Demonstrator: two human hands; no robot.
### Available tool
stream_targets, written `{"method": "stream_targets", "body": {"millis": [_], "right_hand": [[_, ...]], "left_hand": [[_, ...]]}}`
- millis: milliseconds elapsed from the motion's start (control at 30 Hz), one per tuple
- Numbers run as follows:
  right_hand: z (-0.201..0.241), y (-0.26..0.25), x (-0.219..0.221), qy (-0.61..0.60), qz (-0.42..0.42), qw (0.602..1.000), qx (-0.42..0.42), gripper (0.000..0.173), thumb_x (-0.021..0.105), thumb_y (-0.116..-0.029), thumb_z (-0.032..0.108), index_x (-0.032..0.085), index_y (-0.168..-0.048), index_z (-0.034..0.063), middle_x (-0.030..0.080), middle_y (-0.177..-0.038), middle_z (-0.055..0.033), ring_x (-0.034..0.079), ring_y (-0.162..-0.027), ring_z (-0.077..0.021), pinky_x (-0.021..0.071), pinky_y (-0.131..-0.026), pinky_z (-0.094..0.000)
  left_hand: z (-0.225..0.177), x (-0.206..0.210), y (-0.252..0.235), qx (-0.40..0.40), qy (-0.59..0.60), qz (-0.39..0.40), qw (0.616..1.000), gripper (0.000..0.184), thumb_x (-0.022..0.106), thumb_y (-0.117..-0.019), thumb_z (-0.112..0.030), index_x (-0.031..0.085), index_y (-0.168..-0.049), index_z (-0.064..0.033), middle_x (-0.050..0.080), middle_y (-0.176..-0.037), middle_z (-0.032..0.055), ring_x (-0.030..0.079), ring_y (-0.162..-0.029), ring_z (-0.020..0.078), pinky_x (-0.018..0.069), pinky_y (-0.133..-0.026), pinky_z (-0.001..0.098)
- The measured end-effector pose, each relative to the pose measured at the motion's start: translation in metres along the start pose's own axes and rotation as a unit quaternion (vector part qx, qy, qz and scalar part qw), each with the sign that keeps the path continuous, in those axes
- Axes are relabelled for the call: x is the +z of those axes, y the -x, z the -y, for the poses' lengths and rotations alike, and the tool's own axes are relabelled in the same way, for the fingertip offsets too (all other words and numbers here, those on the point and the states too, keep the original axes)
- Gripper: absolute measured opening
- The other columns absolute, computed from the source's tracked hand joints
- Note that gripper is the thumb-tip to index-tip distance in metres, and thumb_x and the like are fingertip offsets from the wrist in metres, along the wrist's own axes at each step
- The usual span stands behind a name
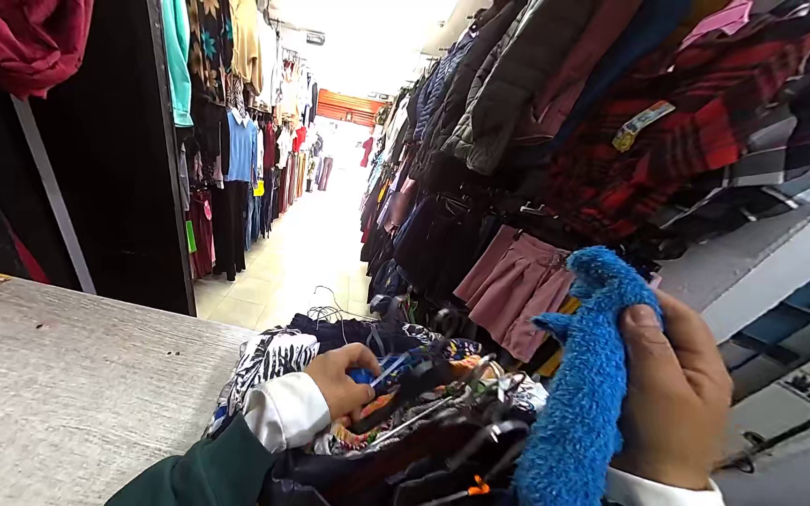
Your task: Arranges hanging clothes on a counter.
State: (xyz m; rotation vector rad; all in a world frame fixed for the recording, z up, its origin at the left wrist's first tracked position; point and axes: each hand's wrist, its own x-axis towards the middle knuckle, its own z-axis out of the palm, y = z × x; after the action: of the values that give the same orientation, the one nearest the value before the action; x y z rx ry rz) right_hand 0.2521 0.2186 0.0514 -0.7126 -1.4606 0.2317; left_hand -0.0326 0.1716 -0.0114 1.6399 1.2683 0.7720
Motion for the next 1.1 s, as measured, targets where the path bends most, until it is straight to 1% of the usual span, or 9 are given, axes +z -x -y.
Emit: {"method": "stream_targets", "body": {"millis": [167, 267, 367, 433, 567, 700, 800, 967, 1100], "right_hand": [[-0.029, 0.001, 0.005, -0.015, 0.221, 0.974, 0.053, 0.048, 0.034, -0.1098, 0.043, 0.054, -0.145, 0.018, 0.068, -0.124, 0.0002, 0.068, -0.101, -0.0097, 0.0591, -0.086, -0.0336], [-0.035, 0.007, 0.009, -0.034, 0.358, 0.93, 0.081, 0.049, 0.036, -0.1082, 0.048, 0.067, -0.129, 0.0172, 0.07, -0.12, 0.0033, 0.067, -0.105, -0.0095, 0.0578, -0.091, -0.0323], [-0.036, 0.008, 0.012, -0.063, 0.267, 0.957, 0.092, 0.039, 0.043, -0.1077, 0.039, 0.072, -0.107, 0.0121, 0.073, -0.09, -0.0004, 0.069, -0.077, -0.0097, 0.0598, -0.068, -0.0285], [-0.034, 0.008, 0.014, -0.06, 0.253, 0.962, 0.081, 0.04, 0.041, -0.1087, 0.041, 0.068, -0.121, 0.0138, 0.073, -0.103, -0.0026, 0.071, -0.085, -0.014, 0.0611, -0.072, -0.033], [-0.031, 0.004, 0.014, -0.051, 0.388, 0.919, 0.044, 0.051, 0.037, -0.1075, 0.052, 0.061, -0.141, 0.022, 0.066, -0.129, 0.0047, 0.067, -0.104, -0.0091, 0.0581, -0.087, -0.0283], [-0.042, 0.006, 0.009, -0.101, 0.455, 0.883, 0.059, 0.054, 0.04, -0.1065, 0.053, 0.063, -0.137, 0.0154, 0.071, -0.113, 0.0008, 0.067, -0.095, -0.006, 0.0563, -0.085, -0.0226], [-0.033, 0.0, 0.011, -0.119, 0.471, 0.871, 0.071, 0.051, 0.043, -0.1055, 0.053, 0.065, -0.131, 0.0156, 0.07, -0.111, 0.0012, 0.066, -0.096, -0.006, 0.0557, -0.086, -0.0229], [-0.033, 0.002, 0.016, -0.119, 0.459, 0.878, 0.064, 0.046, 0.043, -0.1066, 0.049, 0.066, -0.129, 0.016, 0.07, -0.108, 0.0013, 0.067, -0.091, -0.007, 0.0576, -0.082, -0.0246], [-0.033, 0.002, 0.018, -0.118, 0.456, 0.88, 0.065, 0.046, 0.042, -0.107, 0.047, 0.066, -0.129, 0.0151, 0.07, -0.107, 0.0002, 0.067, -0.091, -0.0077, 0.0573, -0.081, -0.0253]], "left_hand": [[-0.023, 0.012, 0.014, 0.054, -0.119, 0.043, 0.991, 0.04, 0.052, -0.0992, 0.002, 0.055, -0.139, -0.0031, 0.061, -0.134, 0.0195, 0.065, -0.081, 0.0195, 0.0544, -0.078, 0.0376], [-0.025, 0.013, 0.015, 0.068, -0.152, 0.056, 0.984, 0.04, 0.051, -0.1004, 0.002, 0.055, -0.14, -0.0026, 0.061, -0.135, 0.0205, 0.066, -0.085, 0.0229, 0.0539, -0.081, 0.0405], [-0.024, 0.013, 0.015, 0.07, -0.147, 0.058, 0.985, 0.04, 0.051, -0.1002, 0.002, 0.054, -0.139, -0.0021, 0.061, -0.133, 0.0207, 0.065, -0.083, 0.0223, 0.0536, -0.08, 0.0402], [-0.023, 0.013, 0.014, 0.067, -0.148, 0.057, 0.985, 0.04, 0.051, -0.1004, 0.002, 0.054, -0.14, -0.0028, 0.061, -0.136, 0.0198, 0.066, -0.085, 0.0217, 0.0539, -0.081, 0.0395], [-0.025, 0.013, 0.016, 0.068, -0.157, 0.065, 0.983, 0.041, 0.049, -0.1009, 0.003, 0.052, -0.142, -0.0026, 0.06, -0.137, 0.0208, 0.068, -0.09, 0.0251, 0.054, -0.085, 0.0424], [-0.02, 0.013, 0.017, 0.096, -0.121, 0.059, 0.986, 0.036, 0.052, -0.1007, 0.0, 0.057, -0.136, -0.0004, 0.064, -0.132, 0.02, 0.066, -0.082, 0.0205, 0.0544, -0.078, 0.0381], [-0.012, 0.014, 0.014, 0.094, -0.04, -0.014, 0.995, 0.025, 0.052, -0.1022, -0.006, 0.064, -0.123, 0.0021, 0.068, -0.111, 0.0142, 0.064, -0.069, 0.01, 0.0561, -0.066, 0.0283], [0.005, -0.006, -0.004, 0.029, -0.138, -0.182, 0.973, 0.028, 0.05, -0.1031, -0.007, 0.066, -0.122, 0.0063, 0.07, -0.114, 0.0231, 0.07, -0.1, 0.0307, 0.0551, -0.093, 0.0448], [0.005, -0.013, -0.011, -0.103, -0.223, -0.055, 0.968, 0.044, 0.048, -0.1078, -0.016, 0.048, -0.145, 0.0073, 0.053, -0.143, 0.0308, 0.055, -0.132, 0.0407, 0.0406, -0.113, 0.0494]]}}
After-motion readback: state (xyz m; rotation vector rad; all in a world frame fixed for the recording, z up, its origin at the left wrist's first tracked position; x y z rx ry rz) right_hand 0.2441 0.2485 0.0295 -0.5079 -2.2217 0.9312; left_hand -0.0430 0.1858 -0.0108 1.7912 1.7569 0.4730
